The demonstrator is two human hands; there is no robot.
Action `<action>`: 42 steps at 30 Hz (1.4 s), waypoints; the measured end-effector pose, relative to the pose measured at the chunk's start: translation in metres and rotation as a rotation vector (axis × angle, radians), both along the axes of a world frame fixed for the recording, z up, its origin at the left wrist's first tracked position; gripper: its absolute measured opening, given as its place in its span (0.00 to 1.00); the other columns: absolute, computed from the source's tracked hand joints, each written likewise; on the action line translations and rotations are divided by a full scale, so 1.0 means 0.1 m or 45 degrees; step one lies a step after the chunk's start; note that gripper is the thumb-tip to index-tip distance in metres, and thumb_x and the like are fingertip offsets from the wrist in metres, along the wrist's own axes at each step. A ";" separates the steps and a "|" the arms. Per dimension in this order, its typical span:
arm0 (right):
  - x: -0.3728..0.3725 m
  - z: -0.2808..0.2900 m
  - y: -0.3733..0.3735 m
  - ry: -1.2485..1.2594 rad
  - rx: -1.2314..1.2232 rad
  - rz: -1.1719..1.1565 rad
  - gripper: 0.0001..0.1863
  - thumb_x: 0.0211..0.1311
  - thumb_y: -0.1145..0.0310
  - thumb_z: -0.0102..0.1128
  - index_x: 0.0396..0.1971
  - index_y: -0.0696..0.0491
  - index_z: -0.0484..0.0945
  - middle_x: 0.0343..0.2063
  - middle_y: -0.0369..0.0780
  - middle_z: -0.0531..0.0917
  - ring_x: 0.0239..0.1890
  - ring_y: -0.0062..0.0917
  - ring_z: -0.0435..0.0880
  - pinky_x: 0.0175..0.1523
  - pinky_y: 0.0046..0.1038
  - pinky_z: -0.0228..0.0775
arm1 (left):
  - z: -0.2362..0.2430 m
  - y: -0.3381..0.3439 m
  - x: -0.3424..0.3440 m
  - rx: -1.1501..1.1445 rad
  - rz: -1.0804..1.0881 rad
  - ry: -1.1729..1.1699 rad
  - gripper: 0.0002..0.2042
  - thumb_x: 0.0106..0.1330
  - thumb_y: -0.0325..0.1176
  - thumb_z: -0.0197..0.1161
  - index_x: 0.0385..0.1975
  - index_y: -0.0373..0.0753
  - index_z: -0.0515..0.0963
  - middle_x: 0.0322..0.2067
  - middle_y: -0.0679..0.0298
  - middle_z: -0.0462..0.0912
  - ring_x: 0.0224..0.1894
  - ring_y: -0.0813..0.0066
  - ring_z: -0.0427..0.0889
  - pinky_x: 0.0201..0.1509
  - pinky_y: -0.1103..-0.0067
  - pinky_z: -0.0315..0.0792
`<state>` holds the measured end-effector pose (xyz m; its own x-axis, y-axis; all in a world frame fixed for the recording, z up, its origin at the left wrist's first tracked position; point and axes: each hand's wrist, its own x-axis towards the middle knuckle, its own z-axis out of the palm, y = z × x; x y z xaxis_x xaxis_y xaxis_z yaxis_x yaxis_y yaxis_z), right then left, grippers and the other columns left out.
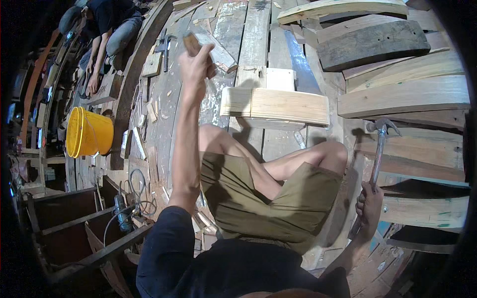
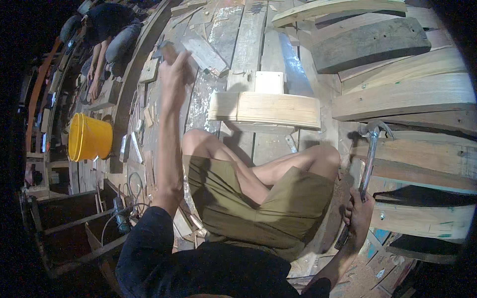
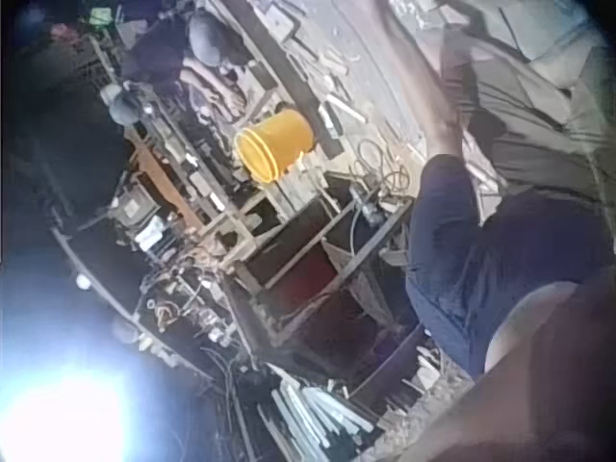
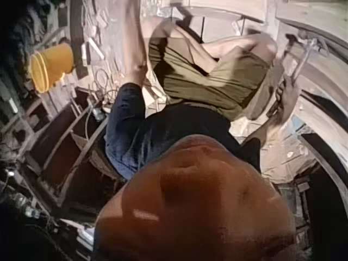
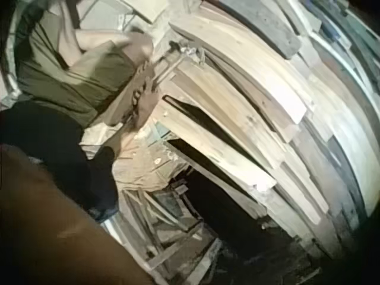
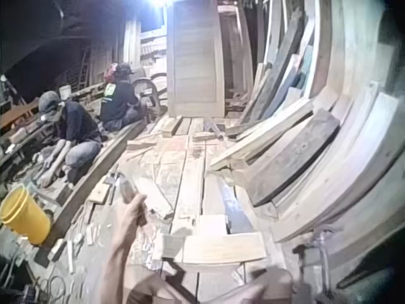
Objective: Using a chisel and hammer to shape or carve a block of wood.
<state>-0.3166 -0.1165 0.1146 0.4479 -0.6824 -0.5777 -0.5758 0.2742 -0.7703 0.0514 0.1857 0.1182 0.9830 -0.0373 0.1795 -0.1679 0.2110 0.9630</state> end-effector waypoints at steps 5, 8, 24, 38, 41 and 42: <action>-0.17 -0.24 -0.05 0.110 -0.183 -0.021 0.14 0.60 0.62 0.59 0.21 0.47 0.63 0.10 0.26 0.61 0.07 0.09 0.57 0.09 0.15 0.45 | -0.12 0.79 -0.58 0.523 0.131 0.255 0.12 0.58 0.35 0.64 0.19 0.43 0.68 0.13 0.75 0.63 0.12 0.87 0.57 0.15 0.83 0.51; -0.45 -0.57 -0.31 0.216 -0.578 0.238 0.10 0.58 0.69 0.59 0.21 0.59 0.73 0.12 0.35 0.71 0.14 0.16 0.65 0.19 0.26 0.57 | -0.20 1.10 -0.94 0.505 0.170 0.357 0.12 0.59 0.34 0.64 0.19 0.43 0.67 0.12 0.76 0.63 0.12 0.88 0.58 0.14 0.85 0.51; -0.66 -1.76 -0.28 0.348 -1.149 0.197 0.17 0.52 0.63 0.63 0.29 0.66 0.77 0.21 0.54 0.78 0.29 0.46 0.80 0.34 0.38 0.68 | -0.46 1.37 -1.97 0.062 0.495 0.479 0.13 0.60 0.35 0.63 0.22 0.45 0.63 0.13 0.75 0.59 0.11 0.87 0.55 0.13 0.85 0.49; -0.70 -2.55 -0.08 0.601 -0.995 0.031 0.14 0.57 0.66 0.60 0.36 0.62 0.78 0.25 0.53 0.81 0.28 0.50 0.80 0.33 0.42 0.69 | -0.36 1.08 -2.01 0.142 0.385 0.385 0.13 0.61 0.33 0.61 0.17 0.44 0.66 0.11 0.74 0.64 0.09 0.86 0.60 0.12 0.84 0.53; -0.90 -2.81 -0.19 0.422 -1.277 0.104 0.16 0.58 0.64 0.59 0.36 0.64 0.78 0.21 0.53 0.80 0.24 0.51 0.78 0.31 0.43 0.68 | -0.32 0.98 -1.98 0.193 0.428 0.395 0.13 0.60 0.34 0.62 0.17 0.42 0.67 0.11 0.74 0.64 0.10 0.87 0.60 0.13 0.84 0.52; -0.90 -2.77 -0.18 0.504 -1.202 0.135 0.16 0.59 0.64 0.58 0.34 0.65 0.77 0.23 0.55 0.79 0.28 0.51 0.78 0.34 0.42 0.68 | -0.35 0.98 -1.98 0.208 0.421 0.362 0.14 0.60 0.34 0.63 0.16 0.43 0.67 0.11 0.75 0.64 0.11 0.88 0.59 0.13 0.84 0.50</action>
<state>-0.4069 -0.1350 -0.1627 0.4266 -0.9028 0.0543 -0.8211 -0.4117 -0.3953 -0.1469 0.2834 0.0835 0.9563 0.2811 -0.0812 0.0751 0.0324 0.9967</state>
